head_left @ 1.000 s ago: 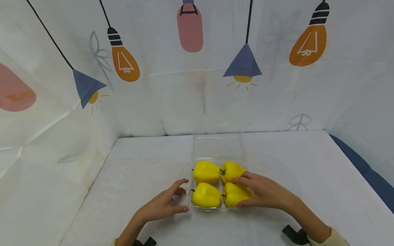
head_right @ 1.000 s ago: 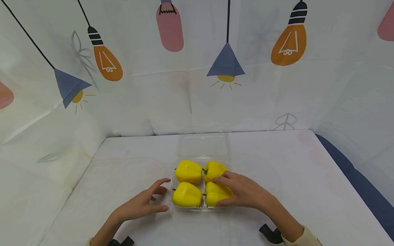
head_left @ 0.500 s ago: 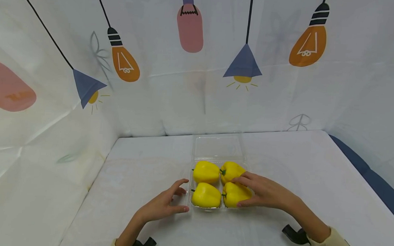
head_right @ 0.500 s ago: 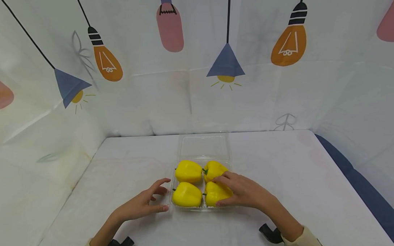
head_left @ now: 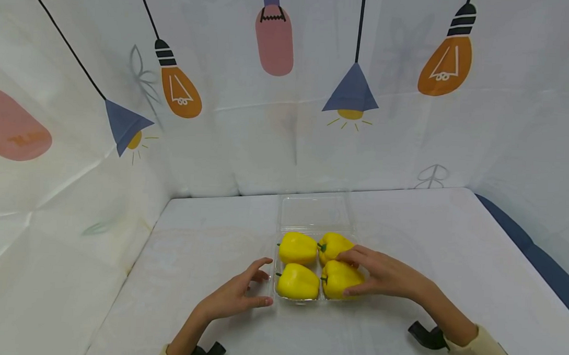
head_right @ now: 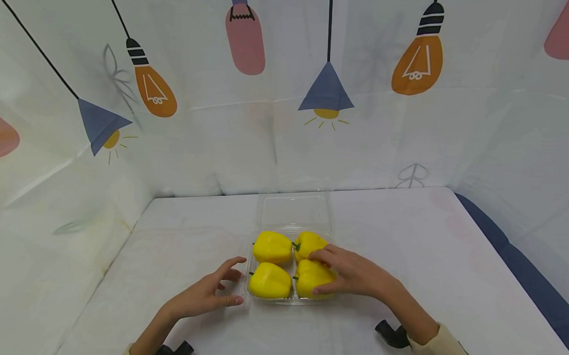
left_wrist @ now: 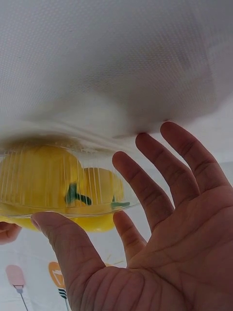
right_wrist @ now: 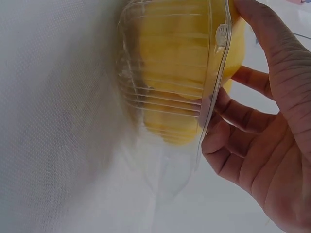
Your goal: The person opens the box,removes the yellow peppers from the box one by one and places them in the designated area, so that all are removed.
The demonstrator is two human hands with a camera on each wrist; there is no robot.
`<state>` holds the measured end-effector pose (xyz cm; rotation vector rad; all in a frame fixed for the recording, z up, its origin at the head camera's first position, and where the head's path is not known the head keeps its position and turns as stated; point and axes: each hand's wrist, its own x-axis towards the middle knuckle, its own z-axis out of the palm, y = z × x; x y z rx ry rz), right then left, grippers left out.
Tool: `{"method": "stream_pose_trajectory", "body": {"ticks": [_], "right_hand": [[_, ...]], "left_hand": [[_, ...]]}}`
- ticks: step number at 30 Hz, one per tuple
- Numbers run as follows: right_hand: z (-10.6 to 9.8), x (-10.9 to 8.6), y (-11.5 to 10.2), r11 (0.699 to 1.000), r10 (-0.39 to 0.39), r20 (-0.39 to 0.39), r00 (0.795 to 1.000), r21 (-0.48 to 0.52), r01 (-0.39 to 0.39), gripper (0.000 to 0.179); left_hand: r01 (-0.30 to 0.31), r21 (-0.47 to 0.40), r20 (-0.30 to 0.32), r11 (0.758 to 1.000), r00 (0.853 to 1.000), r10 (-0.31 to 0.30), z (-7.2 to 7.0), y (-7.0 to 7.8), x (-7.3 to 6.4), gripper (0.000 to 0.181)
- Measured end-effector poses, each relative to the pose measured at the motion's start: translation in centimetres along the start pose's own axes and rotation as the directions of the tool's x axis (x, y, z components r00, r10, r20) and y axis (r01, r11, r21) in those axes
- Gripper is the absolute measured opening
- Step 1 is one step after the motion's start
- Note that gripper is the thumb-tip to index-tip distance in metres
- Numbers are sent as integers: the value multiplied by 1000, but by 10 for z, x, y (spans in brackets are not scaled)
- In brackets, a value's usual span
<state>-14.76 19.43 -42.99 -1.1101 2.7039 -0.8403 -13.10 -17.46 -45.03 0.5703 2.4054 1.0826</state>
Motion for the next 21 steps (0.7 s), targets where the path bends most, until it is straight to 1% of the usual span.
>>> {"method": "stream_pose_trajectory", "body": {"ticks": [5, 9, 16, 21], "right_hand": [[-2, 0, 2, 999, 10, 9, 1000, 45, -10, 63], [-4, 0, 5, 996, 2, 3, 1000, 84, -2, 61], [-8, -1, 11, 990, 15, 10, 1000, 143, -16, 60], [-11, -1, 13, 984, 6, 1, 1000, 178, -6, 57]], "left_hand": [[-9, 3, 0, 1000, 1000, 9, 0, -1, 0, 78], [-18, 6, -1, 1000, 1000, 18, 0, -1, 0, 77], [-7, 16, -1, 1000, 1000, 7, -1, 0, 0, 78], [-13, 15, 2, 1000, 1000, 13, 0, -1, 1, 77]]}}
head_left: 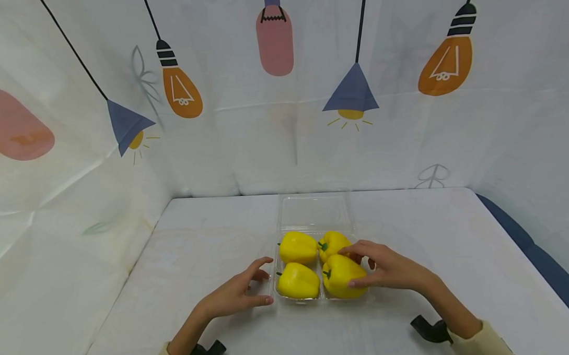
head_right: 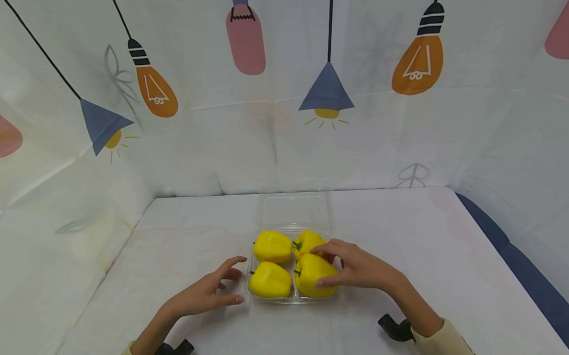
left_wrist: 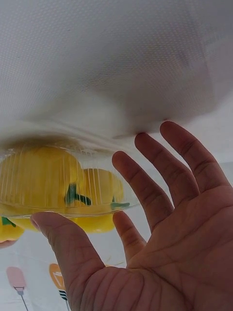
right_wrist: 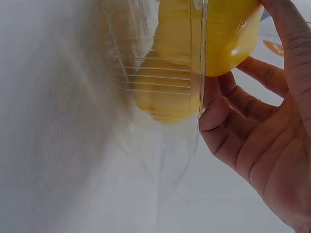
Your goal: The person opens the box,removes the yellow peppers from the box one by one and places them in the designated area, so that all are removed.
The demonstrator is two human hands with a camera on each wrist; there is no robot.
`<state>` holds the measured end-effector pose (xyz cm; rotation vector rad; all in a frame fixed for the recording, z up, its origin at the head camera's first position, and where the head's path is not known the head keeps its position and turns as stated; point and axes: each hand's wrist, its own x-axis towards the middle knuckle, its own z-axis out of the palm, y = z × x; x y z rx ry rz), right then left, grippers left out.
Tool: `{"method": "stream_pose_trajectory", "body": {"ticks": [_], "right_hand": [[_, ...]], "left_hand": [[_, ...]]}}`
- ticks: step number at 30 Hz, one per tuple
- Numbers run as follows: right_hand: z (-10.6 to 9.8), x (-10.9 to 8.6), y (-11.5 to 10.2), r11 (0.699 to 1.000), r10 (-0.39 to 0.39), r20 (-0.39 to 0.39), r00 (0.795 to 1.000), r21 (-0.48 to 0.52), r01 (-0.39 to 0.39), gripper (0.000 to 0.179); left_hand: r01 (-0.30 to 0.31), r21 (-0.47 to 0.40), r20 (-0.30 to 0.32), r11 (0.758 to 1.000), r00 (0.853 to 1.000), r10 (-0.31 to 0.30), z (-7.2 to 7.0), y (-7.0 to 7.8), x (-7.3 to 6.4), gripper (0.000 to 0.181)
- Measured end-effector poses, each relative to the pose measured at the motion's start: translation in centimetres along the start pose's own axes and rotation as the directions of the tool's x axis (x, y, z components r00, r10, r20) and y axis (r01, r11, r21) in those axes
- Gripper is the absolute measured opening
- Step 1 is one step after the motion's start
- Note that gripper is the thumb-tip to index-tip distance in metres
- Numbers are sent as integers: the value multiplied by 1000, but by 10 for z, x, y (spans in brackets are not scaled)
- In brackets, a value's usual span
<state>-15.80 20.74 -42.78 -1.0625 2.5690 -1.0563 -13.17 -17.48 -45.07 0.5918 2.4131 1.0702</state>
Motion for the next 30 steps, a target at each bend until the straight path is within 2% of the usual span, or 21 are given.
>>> {"method": "stream_pose_trajectory", "body": {"ticks": [13, 22, 30], "right_hand": [[-2, -5, -1, 998, -28, -43, 999, 63, 30, 55], [-8, -10, -11, 999, -43, -123, 991, 2, 43, 57], [-14, -15, -15, 998, -1, -209, 978, -56, -11, 59]], "left_hand": [[7, -12, 1, 1000, 1000, -7, 0, 1, -1, 77], [12, -13, -3, 1000, 1000, -12, -1, 1, -1, 78], [14, -19, 0, 1000, 1000, -14, 0, -2, -2, 78]]}}
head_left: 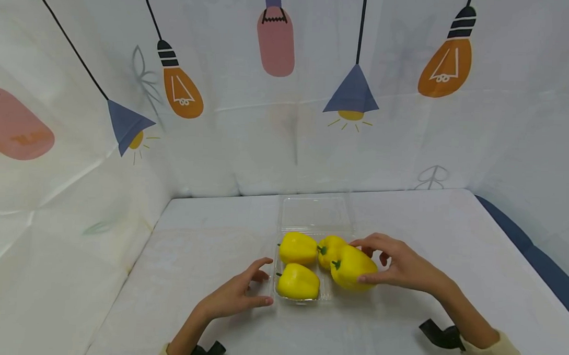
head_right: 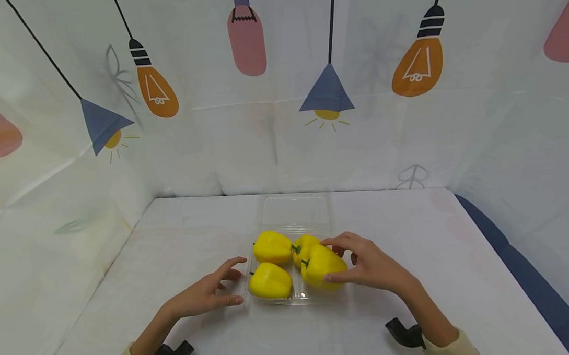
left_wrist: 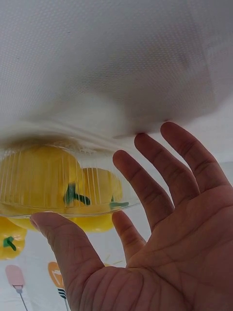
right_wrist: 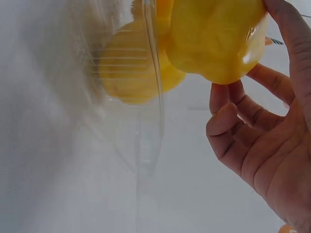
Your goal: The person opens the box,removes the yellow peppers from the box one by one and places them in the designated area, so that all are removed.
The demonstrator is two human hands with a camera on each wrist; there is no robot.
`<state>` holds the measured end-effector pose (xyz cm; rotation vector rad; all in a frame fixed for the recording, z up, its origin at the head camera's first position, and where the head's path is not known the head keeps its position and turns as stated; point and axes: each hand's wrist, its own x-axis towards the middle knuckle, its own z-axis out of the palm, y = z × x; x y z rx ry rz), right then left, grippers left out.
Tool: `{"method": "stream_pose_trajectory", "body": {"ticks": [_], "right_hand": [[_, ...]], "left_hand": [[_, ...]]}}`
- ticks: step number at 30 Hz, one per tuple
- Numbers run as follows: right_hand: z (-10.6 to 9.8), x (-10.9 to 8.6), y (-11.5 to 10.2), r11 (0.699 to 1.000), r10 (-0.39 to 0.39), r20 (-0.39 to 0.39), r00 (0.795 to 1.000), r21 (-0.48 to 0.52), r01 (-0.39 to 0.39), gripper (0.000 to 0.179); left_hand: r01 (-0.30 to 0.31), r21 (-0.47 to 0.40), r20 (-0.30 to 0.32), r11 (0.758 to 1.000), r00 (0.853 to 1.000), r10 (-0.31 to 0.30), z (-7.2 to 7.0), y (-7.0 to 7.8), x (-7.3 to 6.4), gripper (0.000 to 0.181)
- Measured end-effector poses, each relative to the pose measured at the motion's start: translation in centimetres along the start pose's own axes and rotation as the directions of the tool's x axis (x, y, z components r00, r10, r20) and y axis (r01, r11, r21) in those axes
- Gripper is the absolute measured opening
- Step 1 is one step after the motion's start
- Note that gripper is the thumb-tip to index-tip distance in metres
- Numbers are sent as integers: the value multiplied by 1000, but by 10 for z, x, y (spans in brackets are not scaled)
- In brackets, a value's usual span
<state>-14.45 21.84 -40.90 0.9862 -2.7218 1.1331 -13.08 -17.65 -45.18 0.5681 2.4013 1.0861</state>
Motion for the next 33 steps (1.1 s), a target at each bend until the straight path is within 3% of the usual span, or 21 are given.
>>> {"method": "stream_pose_trajectory", "body": {"ticks": [13, 23, 33], "right_hand": [[-14, -5, 7, 996, 27, -99, 995, -81, -35, 59], [-29, -10, 13, 981, 108, -180, 978, -140, -134, 58], [-28, -12, 24, 947, 219, -225, 949, -186, -263, 60]], "left_hand": [[-6, 1, -2, 1000, 1000, 6, 0, 0, 0, 78], [-2, 5, -4, 1000, 1000, 2, 0, 0, 0, 78], [-4, -3, 0, 1000, 1000, 4, 0, 1, -1, 77]]}}
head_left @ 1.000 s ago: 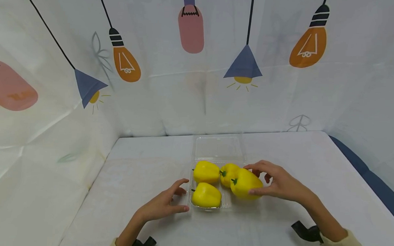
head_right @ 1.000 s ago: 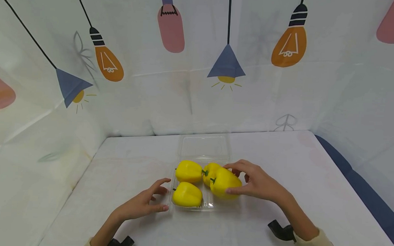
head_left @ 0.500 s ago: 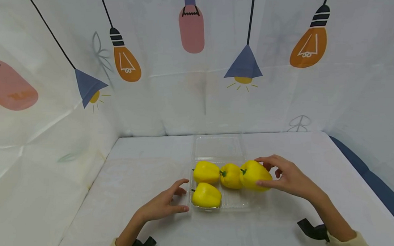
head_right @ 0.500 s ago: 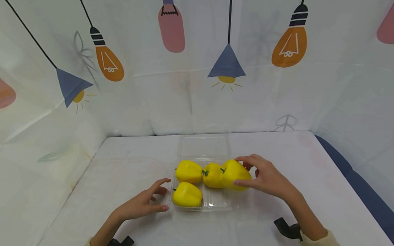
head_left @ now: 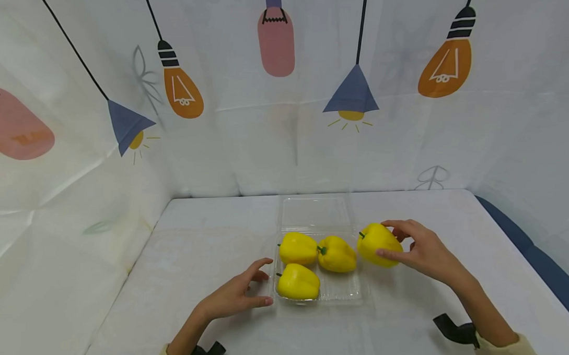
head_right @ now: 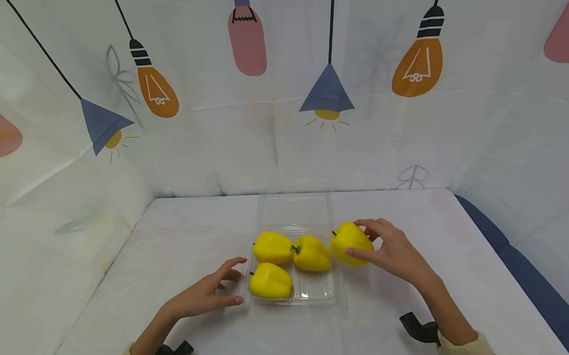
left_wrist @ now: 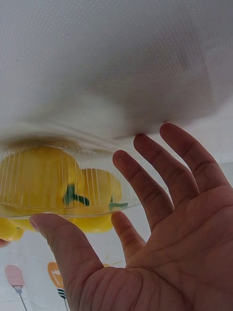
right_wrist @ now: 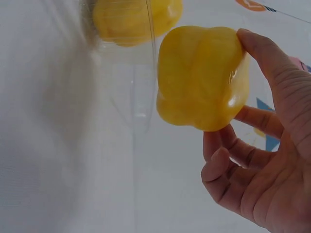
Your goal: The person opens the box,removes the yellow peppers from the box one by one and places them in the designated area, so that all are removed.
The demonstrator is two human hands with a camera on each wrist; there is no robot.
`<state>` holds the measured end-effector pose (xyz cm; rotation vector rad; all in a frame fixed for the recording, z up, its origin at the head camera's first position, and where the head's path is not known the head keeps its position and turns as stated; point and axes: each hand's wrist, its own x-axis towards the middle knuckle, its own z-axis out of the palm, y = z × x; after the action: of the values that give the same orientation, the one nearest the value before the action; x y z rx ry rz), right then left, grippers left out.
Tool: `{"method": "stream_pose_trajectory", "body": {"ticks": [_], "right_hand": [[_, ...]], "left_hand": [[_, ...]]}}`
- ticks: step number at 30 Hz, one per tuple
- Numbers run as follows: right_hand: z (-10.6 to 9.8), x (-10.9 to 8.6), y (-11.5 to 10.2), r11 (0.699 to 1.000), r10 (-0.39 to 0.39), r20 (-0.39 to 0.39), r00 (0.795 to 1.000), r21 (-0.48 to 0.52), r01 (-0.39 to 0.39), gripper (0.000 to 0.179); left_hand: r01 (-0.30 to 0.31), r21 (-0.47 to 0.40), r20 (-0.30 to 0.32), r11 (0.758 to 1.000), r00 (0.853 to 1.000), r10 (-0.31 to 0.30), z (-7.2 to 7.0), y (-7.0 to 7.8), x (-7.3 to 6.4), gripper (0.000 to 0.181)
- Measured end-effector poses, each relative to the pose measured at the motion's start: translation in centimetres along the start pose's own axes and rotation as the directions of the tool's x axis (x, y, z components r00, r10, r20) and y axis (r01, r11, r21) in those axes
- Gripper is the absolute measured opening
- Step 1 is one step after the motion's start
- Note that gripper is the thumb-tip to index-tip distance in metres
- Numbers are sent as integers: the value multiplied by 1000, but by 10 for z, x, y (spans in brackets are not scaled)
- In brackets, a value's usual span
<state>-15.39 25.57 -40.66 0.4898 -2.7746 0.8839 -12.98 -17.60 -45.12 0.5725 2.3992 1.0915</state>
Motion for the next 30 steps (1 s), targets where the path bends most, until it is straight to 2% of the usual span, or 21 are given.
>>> {"method": "stream_pose_trajectory", "body": {"ticks": [4, 12, 23, 30], "right_hand": [[3, 0, 3, 998, 54, -10, 999, -32, -54, 62], [4, 0, 7, 983, 181, 11, 983, -23, -181, 69], [16, -1, 19, 965, 257, -7, 966, -45, -257, 74], [26, -1, 23, 948, 313, -54, 948, -43, -315, 75]], "left_hand": [[3, -2, 0, 1000, 1000, -3, 0, 0, 0, 77], [3, -7, 0, 1000, 1000, -3, 0, 1, 0, 77], [6, 8, -7, 1000, 1000, -6, 1, -2, 0, 77], [8, 4, -7, 1000, 1000, -8, 0, -1, 0, 76]]}}
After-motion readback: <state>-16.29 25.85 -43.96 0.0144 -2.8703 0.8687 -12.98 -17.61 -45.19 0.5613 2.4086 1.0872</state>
